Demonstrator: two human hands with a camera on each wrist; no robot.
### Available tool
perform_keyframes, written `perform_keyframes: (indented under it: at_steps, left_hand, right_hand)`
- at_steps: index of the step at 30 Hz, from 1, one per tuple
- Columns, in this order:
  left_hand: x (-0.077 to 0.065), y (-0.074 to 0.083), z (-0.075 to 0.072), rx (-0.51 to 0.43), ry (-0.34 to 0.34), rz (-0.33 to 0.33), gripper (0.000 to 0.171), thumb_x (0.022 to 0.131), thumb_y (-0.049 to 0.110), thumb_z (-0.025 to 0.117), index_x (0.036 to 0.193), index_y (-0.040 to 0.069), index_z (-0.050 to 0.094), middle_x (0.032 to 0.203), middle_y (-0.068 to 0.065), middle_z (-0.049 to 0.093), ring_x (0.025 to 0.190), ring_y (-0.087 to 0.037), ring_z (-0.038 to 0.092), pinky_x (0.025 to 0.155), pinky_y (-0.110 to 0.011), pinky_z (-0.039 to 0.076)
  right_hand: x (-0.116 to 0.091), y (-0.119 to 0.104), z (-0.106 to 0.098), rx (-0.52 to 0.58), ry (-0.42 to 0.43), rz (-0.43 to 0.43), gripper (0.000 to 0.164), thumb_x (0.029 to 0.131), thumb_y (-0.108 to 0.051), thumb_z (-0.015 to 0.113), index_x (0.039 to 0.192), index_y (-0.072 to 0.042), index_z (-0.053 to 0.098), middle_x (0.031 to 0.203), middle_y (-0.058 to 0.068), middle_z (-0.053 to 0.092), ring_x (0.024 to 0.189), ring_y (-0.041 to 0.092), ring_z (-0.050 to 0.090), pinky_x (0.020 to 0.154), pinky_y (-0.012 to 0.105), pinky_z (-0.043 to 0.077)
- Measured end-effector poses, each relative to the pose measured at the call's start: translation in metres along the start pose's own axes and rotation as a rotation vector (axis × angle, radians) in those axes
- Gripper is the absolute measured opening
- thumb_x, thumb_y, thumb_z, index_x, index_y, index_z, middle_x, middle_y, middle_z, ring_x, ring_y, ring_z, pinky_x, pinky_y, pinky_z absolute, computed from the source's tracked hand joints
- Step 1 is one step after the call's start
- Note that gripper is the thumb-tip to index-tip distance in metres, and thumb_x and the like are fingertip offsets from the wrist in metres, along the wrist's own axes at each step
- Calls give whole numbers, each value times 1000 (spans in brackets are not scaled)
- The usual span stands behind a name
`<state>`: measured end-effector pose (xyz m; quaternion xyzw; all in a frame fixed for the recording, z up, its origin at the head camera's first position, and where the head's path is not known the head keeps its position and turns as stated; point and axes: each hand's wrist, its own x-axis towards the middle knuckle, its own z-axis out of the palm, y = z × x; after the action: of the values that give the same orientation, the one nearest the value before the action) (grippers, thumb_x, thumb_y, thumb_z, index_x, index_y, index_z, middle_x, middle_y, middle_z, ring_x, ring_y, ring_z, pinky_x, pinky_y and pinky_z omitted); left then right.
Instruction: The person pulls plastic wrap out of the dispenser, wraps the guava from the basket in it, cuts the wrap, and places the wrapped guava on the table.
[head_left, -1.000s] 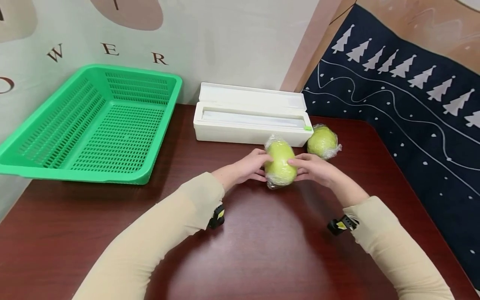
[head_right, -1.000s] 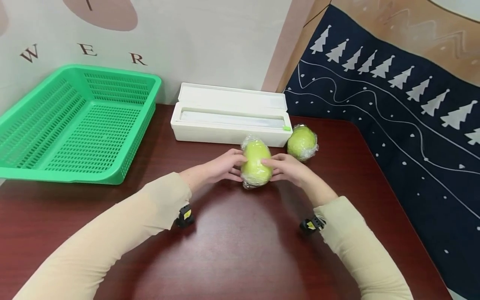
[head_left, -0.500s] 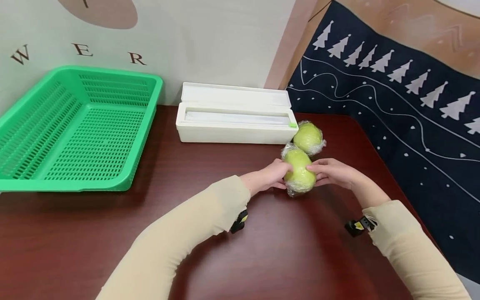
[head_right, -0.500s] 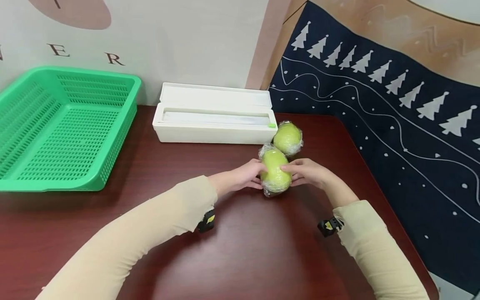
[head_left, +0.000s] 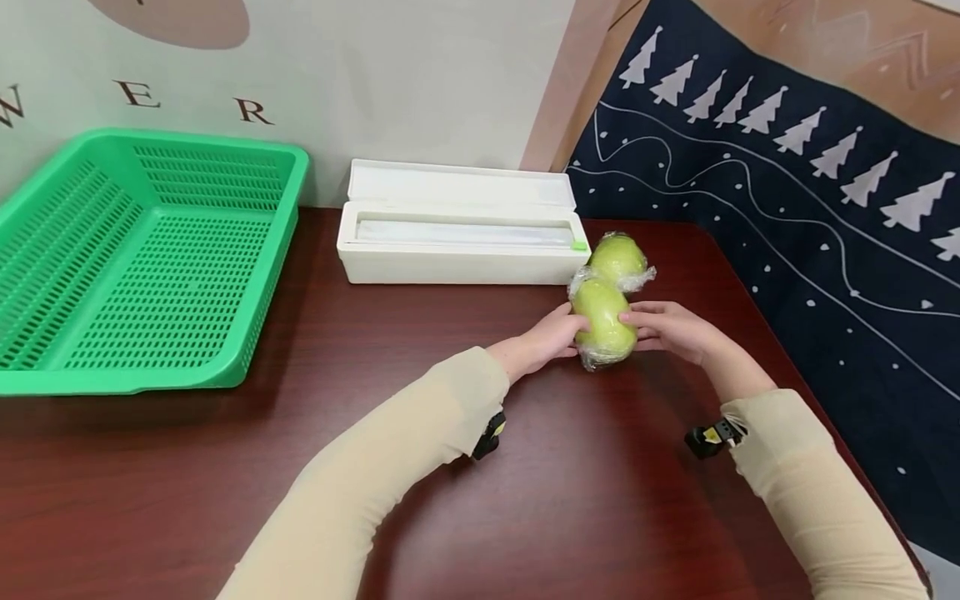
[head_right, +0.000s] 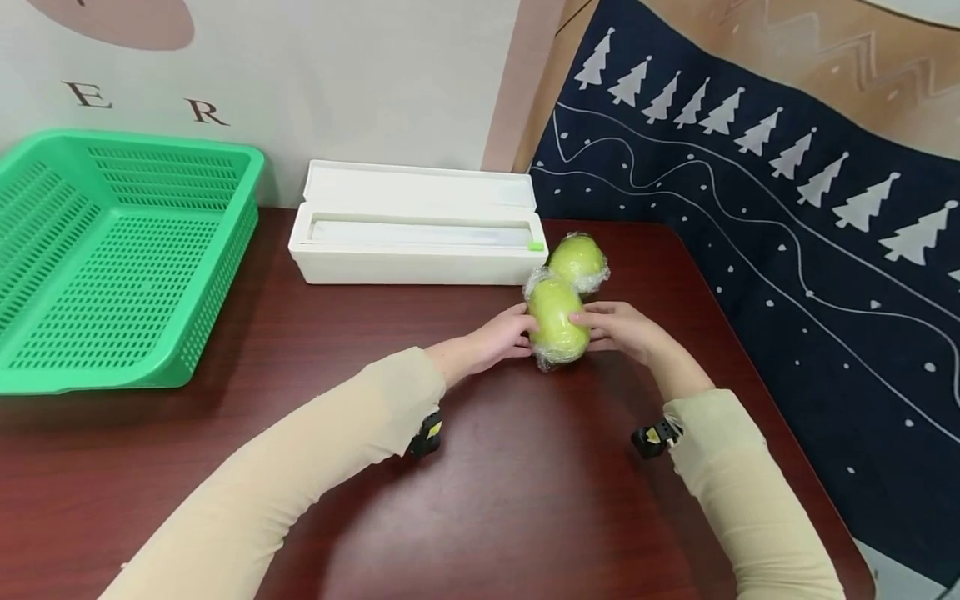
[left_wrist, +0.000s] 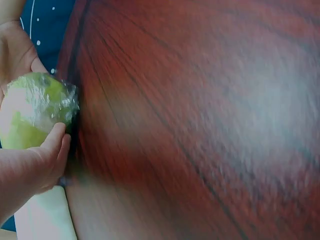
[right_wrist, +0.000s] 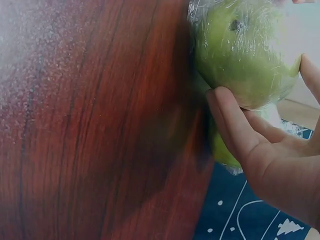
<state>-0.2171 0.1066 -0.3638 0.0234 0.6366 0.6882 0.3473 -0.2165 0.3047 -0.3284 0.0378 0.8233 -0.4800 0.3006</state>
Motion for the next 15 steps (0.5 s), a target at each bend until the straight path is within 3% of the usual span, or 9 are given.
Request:
perform_keyframes:
  at_steps: [3, 7, 10, 15]
  left_hand:
    - [-1, 0, -5, 73, -21, 5, 59, 88, 11, 43, 145, 7, 27, 143, -10, 39, 130, -25, 42, 105, -41, 39]
    - [-5, 2, -10, 155, -35, 12, 54, 89, 13, 43, 142, 5, 33, 145, -8, 39, 133, -21, 38, 105, -42, 39]
    - [-10, 4, -16, 214, -15, 8, 56, 90, 15, 43, 143, 4, 30, 148, -8, 36, 132, -22, 40, 103, -41, 41]
    - [-20, 9, -37, 354, 82, 51, 65, 91, 20, 45, 148, 4, 20, 155, -9, 24, 127, -29, 46, 103, -39, 41]
  right_hand:
    - [0, -3, 0, -44, -4, 4, 72, 98, -32, 45, 144, 12, 12, 135, 27, 40, 91, 2, 60, 88, 27, 52]
    - [-2, -11, 4, -159, 43, 2, 75, 96, -37, 47, 145, 9, 14, 144, 30, 31, 113, 24, 55, 97, 39, 47]
    - [-6, -21, 9, -327, 175, -23, 78, 94, -43, 49, 145, 8, 19, 144, 31, 32, 124, 38, 45, 100, 48, 43]
    - [-15, -43, 22, -537, 426, -134, 69, 91, -41, 55, 138, 6, 37, 134, 29, 47, 122, 40, 48, 98, 51, 42]
